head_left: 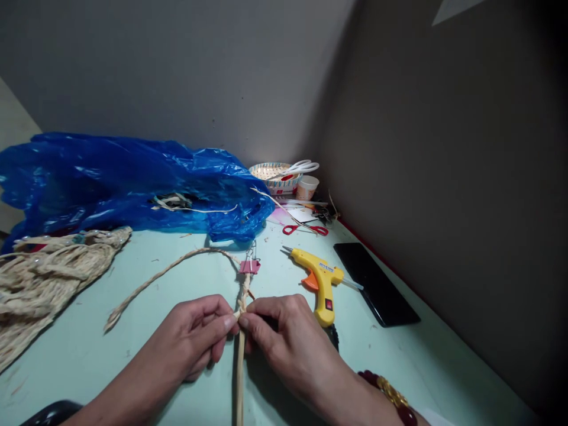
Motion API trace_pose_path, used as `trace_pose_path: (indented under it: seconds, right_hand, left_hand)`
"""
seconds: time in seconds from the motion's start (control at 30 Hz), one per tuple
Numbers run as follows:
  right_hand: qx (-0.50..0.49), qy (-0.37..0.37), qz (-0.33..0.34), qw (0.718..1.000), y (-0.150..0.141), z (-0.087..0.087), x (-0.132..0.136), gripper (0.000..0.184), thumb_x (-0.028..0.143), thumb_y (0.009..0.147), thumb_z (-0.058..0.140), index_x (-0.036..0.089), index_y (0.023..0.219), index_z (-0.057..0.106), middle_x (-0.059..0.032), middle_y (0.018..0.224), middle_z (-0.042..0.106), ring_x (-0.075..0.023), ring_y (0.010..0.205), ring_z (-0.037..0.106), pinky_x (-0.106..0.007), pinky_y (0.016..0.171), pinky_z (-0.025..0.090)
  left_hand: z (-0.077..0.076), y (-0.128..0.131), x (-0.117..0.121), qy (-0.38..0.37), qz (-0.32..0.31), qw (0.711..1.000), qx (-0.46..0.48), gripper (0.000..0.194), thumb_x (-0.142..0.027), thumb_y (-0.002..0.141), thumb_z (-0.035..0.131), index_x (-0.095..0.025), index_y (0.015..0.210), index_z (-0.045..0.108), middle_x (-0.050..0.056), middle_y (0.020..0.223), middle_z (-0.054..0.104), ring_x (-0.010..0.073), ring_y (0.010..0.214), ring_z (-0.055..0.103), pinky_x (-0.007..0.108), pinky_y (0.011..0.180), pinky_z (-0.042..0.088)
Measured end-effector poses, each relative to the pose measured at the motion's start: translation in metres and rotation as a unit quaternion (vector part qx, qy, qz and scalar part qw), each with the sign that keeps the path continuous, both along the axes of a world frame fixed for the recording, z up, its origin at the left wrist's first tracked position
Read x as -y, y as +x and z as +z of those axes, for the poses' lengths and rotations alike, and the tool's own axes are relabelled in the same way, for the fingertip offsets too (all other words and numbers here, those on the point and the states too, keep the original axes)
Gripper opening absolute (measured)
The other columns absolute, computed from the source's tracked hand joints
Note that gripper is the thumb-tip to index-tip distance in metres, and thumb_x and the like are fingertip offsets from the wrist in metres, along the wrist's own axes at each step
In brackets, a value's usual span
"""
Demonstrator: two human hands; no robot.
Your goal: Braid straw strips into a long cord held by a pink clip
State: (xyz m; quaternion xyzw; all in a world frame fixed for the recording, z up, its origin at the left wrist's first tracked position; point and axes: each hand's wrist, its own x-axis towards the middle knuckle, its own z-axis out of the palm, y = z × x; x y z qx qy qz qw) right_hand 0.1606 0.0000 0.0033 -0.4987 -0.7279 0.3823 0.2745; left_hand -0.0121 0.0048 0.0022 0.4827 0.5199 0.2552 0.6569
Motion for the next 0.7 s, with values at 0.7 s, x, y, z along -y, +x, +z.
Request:
trace_pose_path:
  seconds: [0.7]
  right_hand:
    - [-0.07,-0.022,-0.015,0.997,-0.005,-0.006,0.003,0.032,0.015,0.087,0.047,0.016,0.055,0.04,0.0053,0.053,0.039,-0.0091,0.056,0.031,-0.023,0.054,0.027]
  left_hand:
    - [-0.015,0.012,0.037,0.436,-0.038,0.82,-0.369,0.028,-0.027,0.095,0.041,-0.023,0.072,0.054,-0.001,0.065,0.059,0.0159,0.057,0.058,0.027,0.055,0.04]
